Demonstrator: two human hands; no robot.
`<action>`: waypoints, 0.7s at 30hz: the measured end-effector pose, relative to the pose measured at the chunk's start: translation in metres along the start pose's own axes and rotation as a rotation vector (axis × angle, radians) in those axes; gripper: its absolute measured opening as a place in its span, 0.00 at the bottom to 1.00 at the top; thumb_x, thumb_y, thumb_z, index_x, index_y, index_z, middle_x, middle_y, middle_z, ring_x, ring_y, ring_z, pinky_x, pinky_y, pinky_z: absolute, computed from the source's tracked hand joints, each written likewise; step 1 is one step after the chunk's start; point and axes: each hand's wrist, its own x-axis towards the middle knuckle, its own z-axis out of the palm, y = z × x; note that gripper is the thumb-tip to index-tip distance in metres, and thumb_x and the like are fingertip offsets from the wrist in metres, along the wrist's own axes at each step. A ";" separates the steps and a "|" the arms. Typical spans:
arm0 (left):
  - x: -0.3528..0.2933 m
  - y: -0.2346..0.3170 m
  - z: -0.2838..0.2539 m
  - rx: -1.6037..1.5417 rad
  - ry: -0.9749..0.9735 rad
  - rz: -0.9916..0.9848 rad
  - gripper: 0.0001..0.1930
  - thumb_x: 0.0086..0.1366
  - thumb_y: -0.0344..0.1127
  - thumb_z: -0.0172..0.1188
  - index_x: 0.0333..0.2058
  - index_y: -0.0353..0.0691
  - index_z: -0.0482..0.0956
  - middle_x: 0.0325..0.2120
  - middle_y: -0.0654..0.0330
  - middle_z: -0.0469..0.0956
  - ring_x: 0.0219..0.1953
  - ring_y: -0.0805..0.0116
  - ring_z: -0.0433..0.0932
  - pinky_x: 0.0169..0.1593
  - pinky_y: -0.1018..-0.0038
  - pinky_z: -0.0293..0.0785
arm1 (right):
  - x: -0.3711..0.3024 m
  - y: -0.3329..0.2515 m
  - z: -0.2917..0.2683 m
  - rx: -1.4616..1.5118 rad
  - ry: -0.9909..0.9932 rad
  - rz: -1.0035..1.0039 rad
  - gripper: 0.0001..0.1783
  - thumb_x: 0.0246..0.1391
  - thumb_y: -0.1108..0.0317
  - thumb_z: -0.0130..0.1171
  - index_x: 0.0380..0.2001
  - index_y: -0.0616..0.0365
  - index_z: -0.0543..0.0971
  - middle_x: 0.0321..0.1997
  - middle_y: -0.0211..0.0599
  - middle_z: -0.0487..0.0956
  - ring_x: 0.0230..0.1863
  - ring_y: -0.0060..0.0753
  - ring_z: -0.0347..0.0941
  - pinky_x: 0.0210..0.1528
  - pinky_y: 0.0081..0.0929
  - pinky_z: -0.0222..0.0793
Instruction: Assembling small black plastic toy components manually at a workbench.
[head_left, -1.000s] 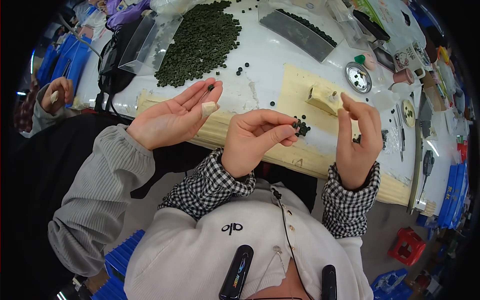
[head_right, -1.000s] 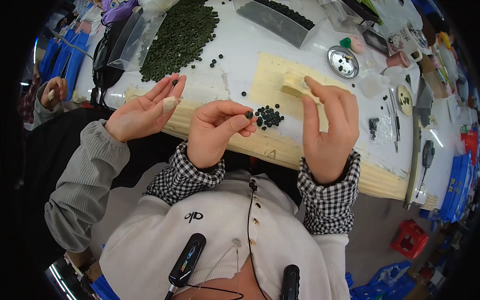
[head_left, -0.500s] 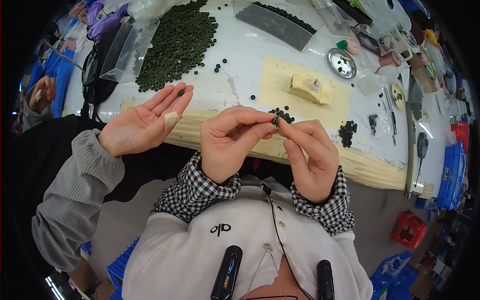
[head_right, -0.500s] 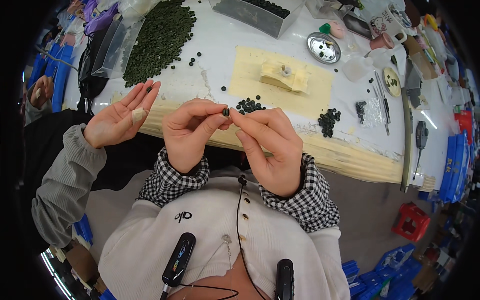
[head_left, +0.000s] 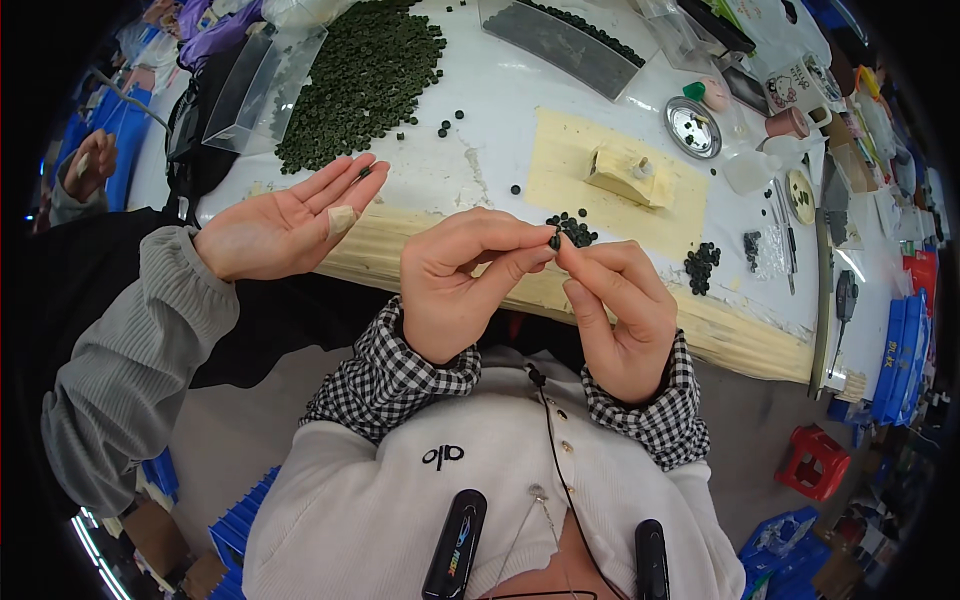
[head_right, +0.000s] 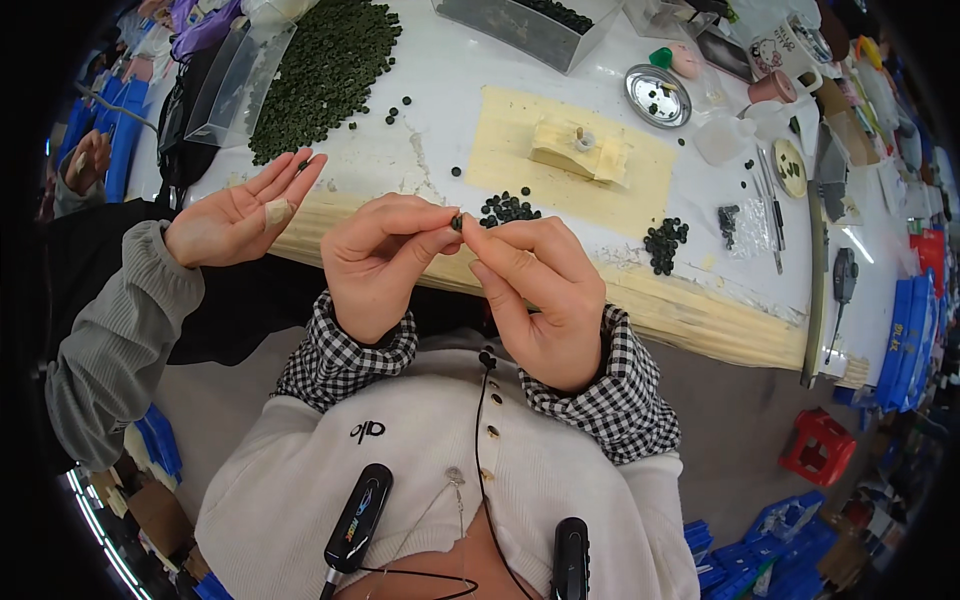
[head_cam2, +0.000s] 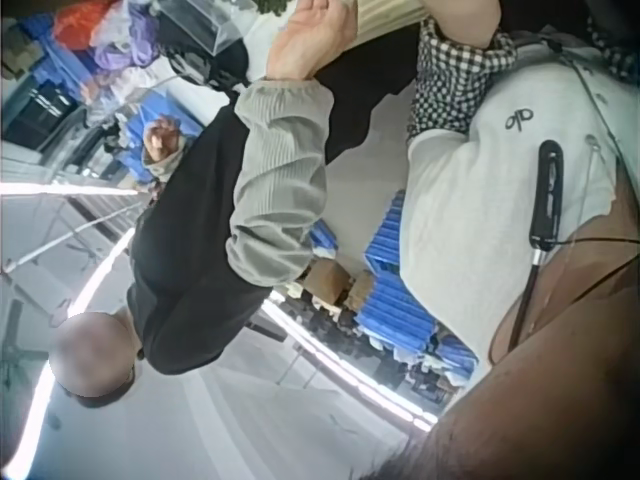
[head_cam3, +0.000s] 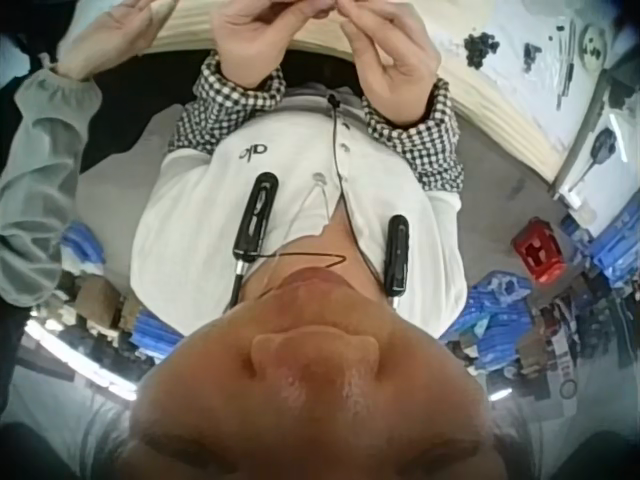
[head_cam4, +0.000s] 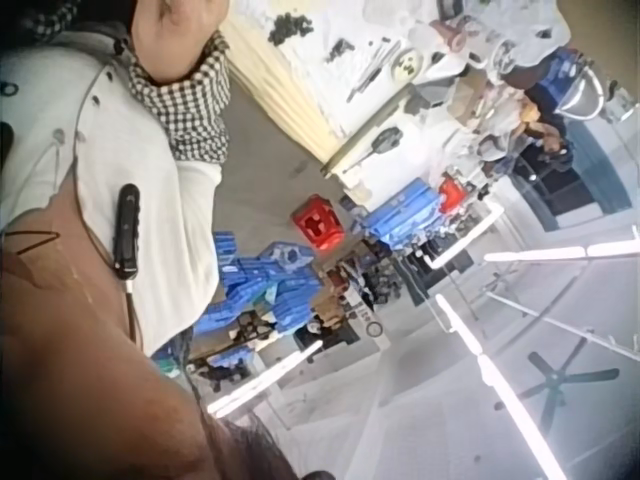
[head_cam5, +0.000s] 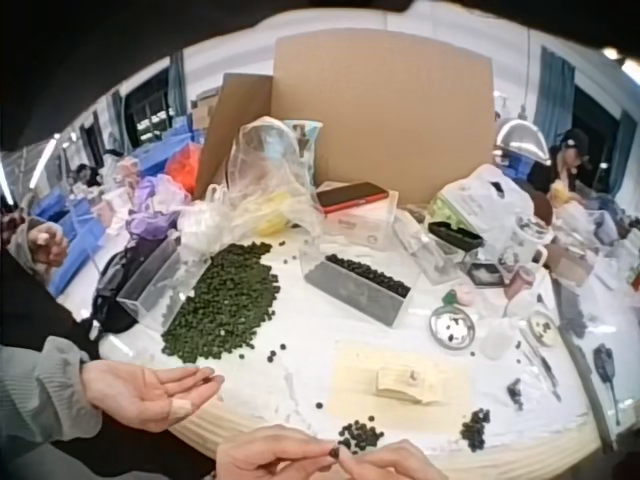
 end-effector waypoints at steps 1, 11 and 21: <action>0.000 0.000 -0.002 0.002 -0.002 -0.006 0.09 0.56 0.19 0.62 0.37 0.33 0.82 0.31 0.58 0.81 0.31 0.75 0.78 0.32 0.83 0.71 | 0.000 0.000 0.000 -0.016 -0.009 0.001 0.19 0.48 0.81 0.59 0.47 0.62 0.79 0.36 0.39 0.77 0.33 0.34 0.71 0.36 0.24 0.67; 0.009 -0.018 -0.028 0.690 -0.028 0.161 0.07 0.54 0.21 0.62 0.34 0.33 0.80 0.26 0.54 0.78 0.28 0.60 0.78 0.31 0.73 0.74 | 0.018 -0.004 0.012 -0.177 0.029 0.047 0.16 0.48 0.79 0.62 0.43 0.64 0.80 0.35 0.43 0.77 0.35 0.39 0.74 0.39 0.27 0.70; 0.004 -0.025 -0.037 0.588 -0.037 0.129 0.10 0.52 0.20 0.58 0.35 0.32 0.76 0.29 0.51 0.76 0.30 0.53 0.77 0.34 0.67 0.74 | 0.082 -0.012 0.060 -0.257 -0.064 -0.206 0.06 0.44 0.73 0.64 0.29 0.59 0.80 0.28 0.37 0.78 0.31 0.40 0.73 0.33 0.30 0.70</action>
